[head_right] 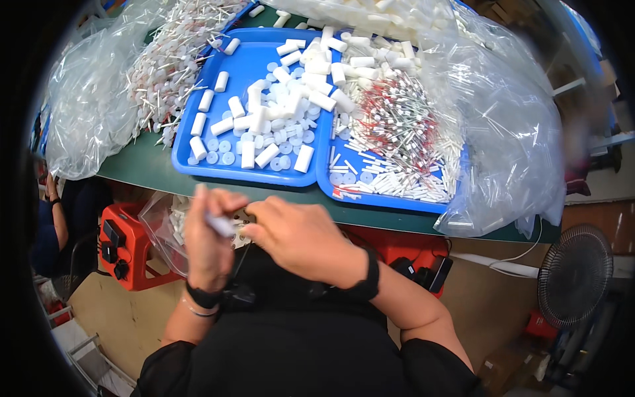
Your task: The person assembles cotton swabs by inserting a thin stick into a white cylindrical foam piece. They pick up the components from a blue tray, insert the stick into the foam, and place the finished swab into a pile on the table. The process is repeated continuously throughout the video.
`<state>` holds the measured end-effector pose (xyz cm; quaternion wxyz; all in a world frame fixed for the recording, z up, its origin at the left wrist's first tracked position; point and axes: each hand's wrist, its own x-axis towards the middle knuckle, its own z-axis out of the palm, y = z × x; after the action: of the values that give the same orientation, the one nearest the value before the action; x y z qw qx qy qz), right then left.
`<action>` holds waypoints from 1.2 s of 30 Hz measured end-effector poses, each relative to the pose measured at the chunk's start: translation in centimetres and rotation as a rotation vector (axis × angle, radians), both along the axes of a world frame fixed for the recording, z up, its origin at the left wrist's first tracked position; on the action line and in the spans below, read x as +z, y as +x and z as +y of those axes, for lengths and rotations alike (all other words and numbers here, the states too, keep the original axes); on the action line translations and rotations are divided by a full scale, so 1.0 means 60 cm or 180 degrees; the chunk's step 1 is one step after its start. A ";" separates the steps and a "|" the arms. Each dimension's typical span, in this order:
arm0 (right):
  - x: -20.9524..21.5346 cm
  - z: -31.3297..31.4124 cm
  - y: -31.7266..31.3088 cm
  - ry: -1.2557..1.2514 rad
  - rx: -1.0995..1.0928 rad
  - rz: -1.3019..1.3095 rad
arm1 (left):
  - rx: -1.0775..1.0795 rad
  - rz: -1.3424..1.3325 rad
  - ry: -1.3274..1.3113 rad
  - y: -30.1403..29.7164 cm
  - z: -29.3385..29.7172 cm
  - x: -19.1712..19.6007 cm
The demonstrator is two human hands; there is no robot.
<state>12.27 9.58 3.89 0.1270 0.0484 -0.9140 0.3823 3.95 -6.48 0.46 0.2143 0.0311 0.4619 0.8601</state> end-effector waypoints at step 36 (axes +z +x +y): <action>-0.003 0.209 0.064 -0.3369 -0.1525 -0.0034 | -0.1934 0.3633 -0.2784 -0.129 0.126 0.040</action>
<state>16.12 22.11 3.71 0.2123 -0.2318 -0.5845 0.7480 -3.78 1.05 2.84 0.1624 0.5066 0.7690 0.3544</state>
